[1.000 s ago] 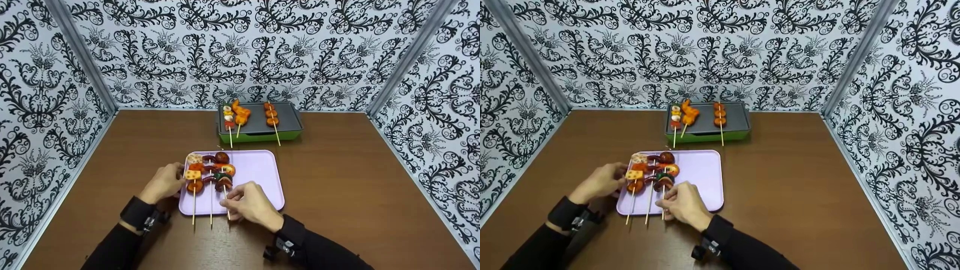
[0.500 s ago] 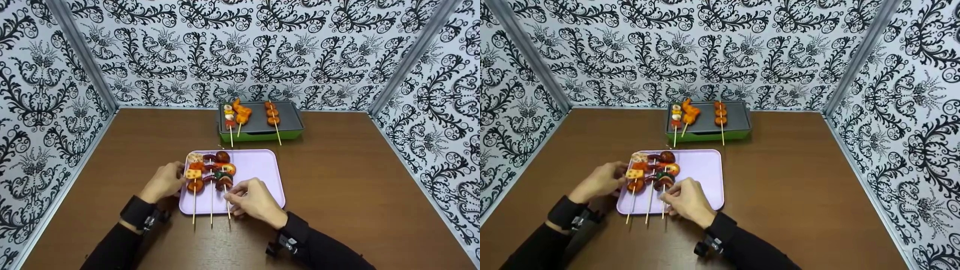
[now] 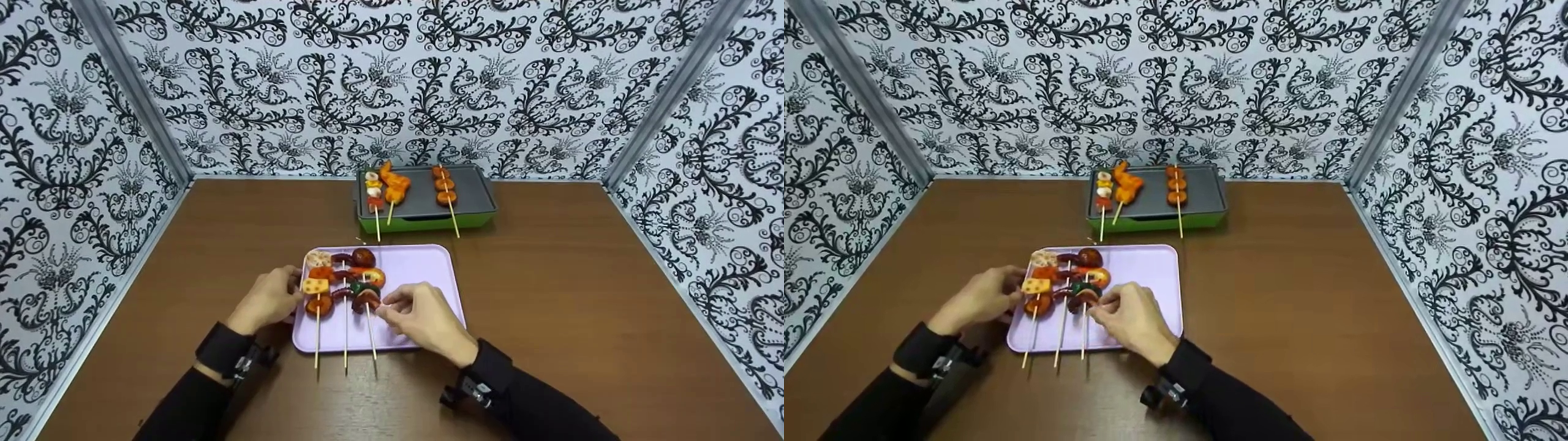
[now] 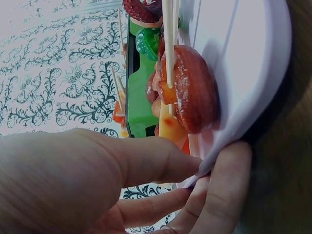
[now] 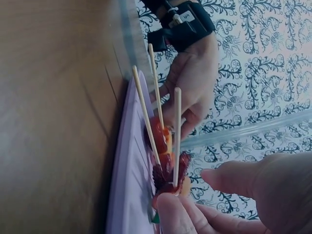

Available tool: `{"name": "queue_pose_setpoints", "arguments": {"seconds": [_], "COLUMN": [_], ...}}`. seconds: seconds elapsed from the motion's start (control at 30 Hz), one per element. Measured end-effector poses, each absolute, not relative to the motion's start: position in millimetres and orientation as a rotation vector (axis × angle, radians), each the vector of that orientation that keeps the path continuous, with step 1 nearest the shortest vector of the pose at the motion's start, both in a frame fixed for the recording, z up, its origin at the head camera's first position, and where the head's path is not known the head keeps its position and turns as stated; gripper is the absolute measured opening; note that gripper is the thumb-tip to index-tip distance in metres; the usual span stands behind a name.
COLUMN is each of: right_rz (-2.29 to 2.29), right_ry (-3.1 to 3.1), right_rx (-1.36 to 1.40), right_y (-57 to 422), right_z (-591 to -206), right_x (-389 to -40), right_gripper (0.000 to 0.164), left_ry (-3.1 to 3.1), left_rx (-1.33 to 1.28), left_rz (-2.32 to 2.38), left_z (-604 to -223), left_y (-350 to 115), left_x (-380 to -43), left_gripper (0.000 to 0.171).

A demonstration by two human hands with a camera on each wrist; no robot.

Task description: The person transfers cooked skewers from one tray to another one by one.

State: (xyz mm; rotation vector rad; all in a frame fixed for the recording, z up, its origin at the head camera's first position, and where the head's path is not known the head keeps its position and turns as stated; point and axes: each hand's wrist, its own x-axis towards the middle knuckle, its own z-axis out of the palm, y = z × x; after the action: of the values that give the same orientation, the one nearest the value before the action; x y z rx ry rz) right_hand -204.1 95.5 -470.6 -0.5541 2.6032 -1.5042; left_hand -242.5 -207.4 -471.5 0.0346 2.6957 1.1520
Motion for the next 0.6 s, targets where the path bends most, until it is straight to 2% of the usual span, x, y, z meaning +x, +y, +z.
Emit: {"name": "queue_pose_setpoints", "arguments": {"seconds": [0.23, 0.6], "right_rz": [-1.414, -1.393], "right_ry": [2.739, 2.836], "right_rx": [-0.644, -0.678], "right_y": [101, 108], "right_z": [-468, -464], "right_x": [-210, -217], "right_gripper": [0.026, 0.024], "left_ry": [2.672, 2.686], "left_rx": [0.038, 0.041], "left_rz": [1.159, 1.125], "left_z": [-472, -470], "left_y": [-208, -208], "left_x": [-241, -243], "left_gripper": [0.048, 0.048]}}
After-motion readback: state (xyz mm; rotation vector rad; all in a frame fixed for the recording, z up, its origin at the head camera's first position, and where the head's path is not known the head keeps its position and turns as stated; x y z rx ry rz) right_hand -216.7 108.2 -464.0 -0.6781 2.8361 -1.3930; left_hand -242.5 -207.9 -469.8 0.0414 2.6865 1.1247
